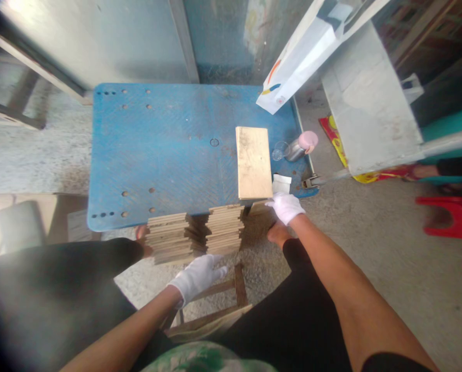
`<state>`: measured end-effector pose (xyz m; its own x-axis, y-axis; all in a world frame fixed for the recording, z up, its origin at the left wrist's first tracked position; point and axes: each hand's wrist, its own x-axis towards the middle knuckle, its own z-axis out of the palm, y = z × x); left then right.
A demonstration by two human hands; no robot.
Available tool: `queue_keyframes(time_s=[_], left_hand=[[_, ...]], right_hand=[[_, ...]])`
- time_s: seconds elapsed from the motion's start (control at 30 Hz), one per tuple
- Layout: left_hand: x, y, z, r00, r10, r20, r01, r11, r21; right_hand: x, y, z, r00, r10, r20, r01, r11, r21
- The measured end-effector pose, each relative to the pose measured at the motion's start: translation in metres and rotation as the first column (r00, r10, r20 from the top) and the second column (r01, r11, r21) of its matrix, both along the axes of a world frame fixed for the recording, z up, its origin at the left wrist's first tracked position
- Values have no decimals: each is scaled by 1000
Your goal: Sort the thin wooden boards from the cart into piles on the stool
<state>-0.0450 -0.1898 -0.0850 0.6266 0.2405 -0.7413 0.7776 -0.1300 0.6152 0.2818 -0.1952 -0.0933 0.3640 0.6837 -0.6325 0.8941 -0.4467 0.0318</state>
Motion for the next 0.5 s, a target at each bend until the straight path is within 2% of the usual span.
queue_keyframes(time_s=[0.13,0.27,0.37,0.43,0.5], left_hand=[[0,1,1,999,-34,9,34,999,19],[0,1,1,998,-53,-19,54,996,66],[0,0,1,997,-61,-41,64,995,82],[0,-2,1,997,-60,-40,63,995,80],[-2,-4,2,998,-56,-28,58,996,73]], right_hand=[[-2,-1,19,995,-55,84,52,998,37],[-3,-6,54,999,5,51,-5,1000,6],[-19,-18,95,994,106,-15,-102,983,154],[-42,-26,129,968,225,-112,-183,936,302],[-73,-28,168,944,259,-202,-141,875,463]])
